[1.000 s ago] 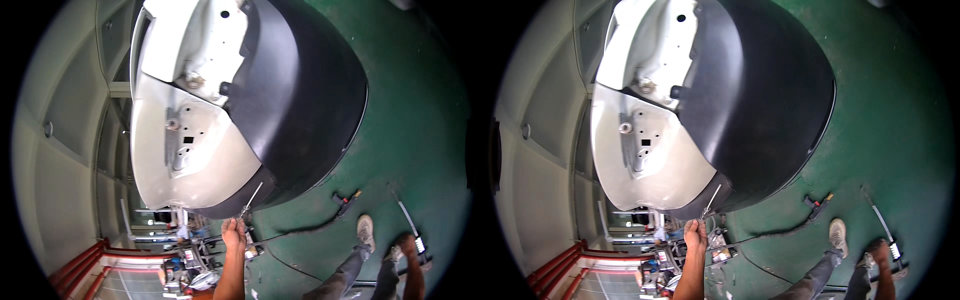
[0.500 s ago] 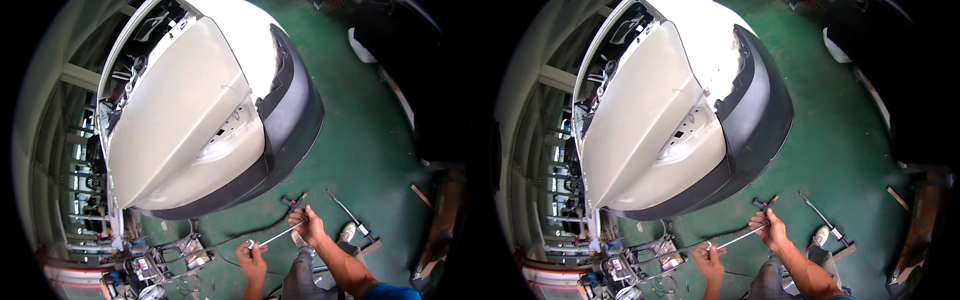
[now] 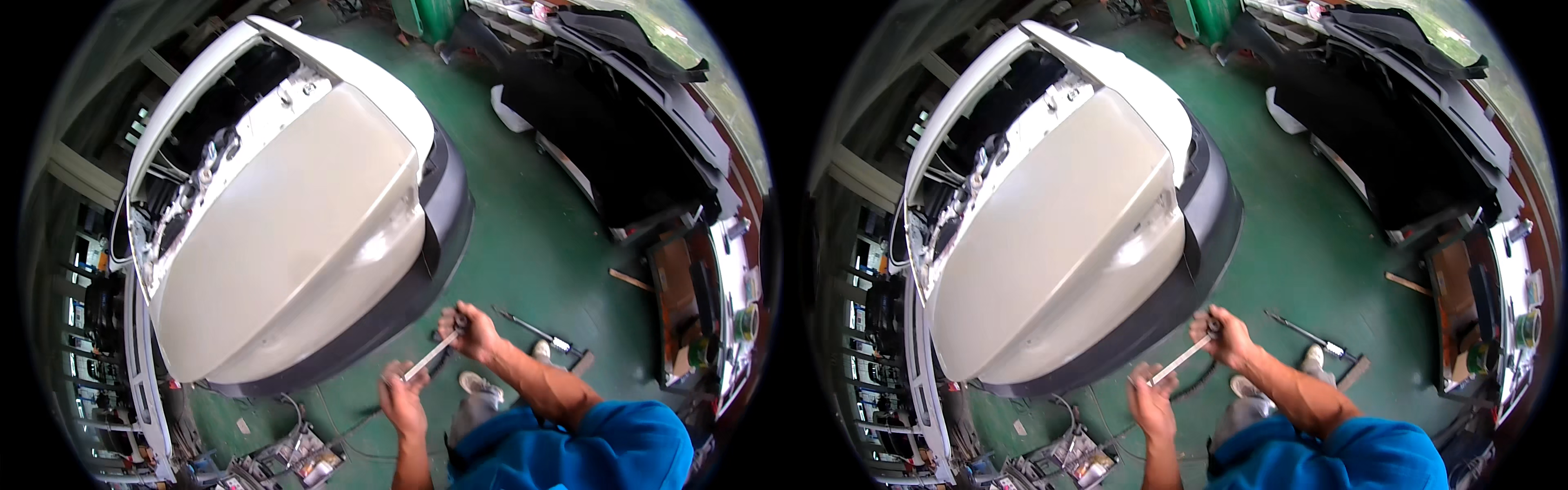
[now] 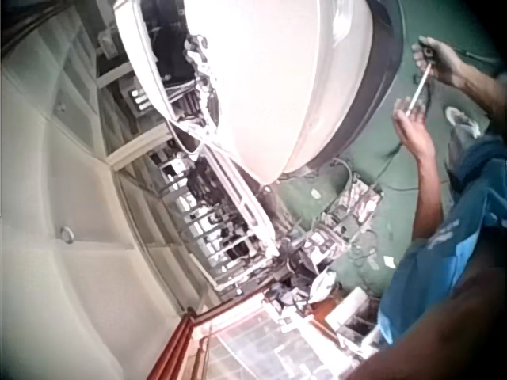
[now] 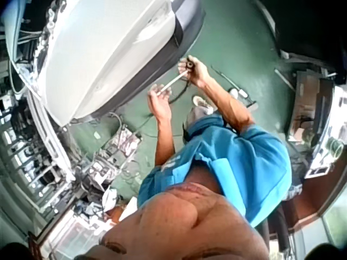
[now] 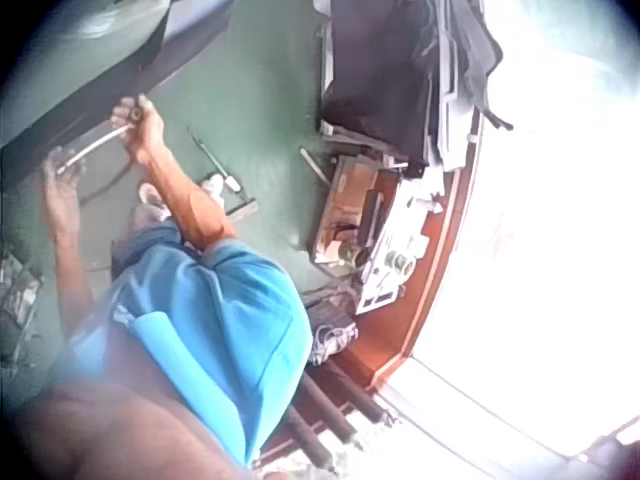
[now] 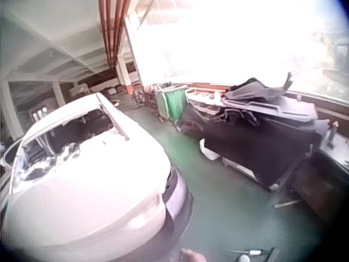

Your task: The person uses a hammer and a metal tool to tap and align a white car bumper. They then fit a red taillight assembly into the bumper opening, press it into place, and remove it again before the clip ends.

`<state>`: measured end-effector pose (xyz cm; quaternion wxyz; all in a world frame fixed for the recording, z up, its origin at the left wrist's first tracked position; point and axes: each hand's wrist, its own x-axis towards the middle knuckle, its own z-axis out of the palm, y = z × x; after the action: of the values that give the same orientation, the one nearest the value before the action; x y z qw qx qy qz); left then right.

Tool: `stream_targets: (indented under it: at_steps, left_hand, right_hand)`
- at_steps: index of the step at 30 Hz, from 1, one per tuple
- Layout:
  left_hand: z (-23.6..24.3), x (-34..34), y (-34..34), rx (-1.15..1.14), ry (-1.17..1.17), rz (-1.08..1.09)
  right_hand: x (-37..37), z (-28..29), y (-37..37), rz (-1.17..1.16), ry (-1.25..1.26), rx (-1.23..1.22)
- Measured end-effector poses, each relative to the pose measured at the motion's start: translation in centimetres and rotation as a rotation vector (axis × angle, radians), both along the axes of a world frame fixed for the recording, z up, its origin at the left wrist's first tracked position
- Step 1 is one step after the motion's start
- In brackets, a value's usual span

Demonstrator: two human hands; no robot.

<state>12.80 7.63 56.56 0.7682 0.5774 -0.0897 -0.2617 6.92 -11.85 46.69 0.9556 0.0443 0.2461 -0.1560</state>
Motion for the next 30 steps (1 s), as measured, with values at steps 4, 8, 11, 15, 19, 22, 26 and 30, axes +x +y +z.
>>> stream_targets:
  at_steps: [4,8,11,15,19,22,26,30]
  left_hand:
    - [1.4,2.3,0.9,-0.078,0.168,0.125]
    - [2.4,3.3,1.2,-0.148,0.160,0.156]
    - [1.9,4.2,1.7,-0.286,0.211,0.112]
    - [2.1,4.6,1.5,-0.399,0.231,-0.041]
    - [2.1,5.0,1.8,-0.401,0.236,-0.103]
    - [0.9,5.3,2.2,-0.304,0.276,-0.034]
    - [-1.4,5.4,1.9,-0.393,0.502,0.067]
    - [-3.6,5.5,2.7,-0.565,0.723,0.073]
  right_hand:
    - [1.6,6.6,0.4,0.022,0.118,-0.230]
    - [2.3,10.4,0.8,0.094,0.084,-0.385]
    - [2.5,11.7,1.0,0.094,0.073,-0.380]
    - [2.3,12.2,0.5,0.047,0.070,-0.378]
    - [2.1,13.1,1.1,0.043,0.102,-0.404]
    - [1.9,14.0,1.9,0.053,0.129,-0.455]
    - [1.8,15.7,3.0,0.084,0.168,-0.514]
    - [2.1,16.5,4.3,0.129,0.096,-0.465]
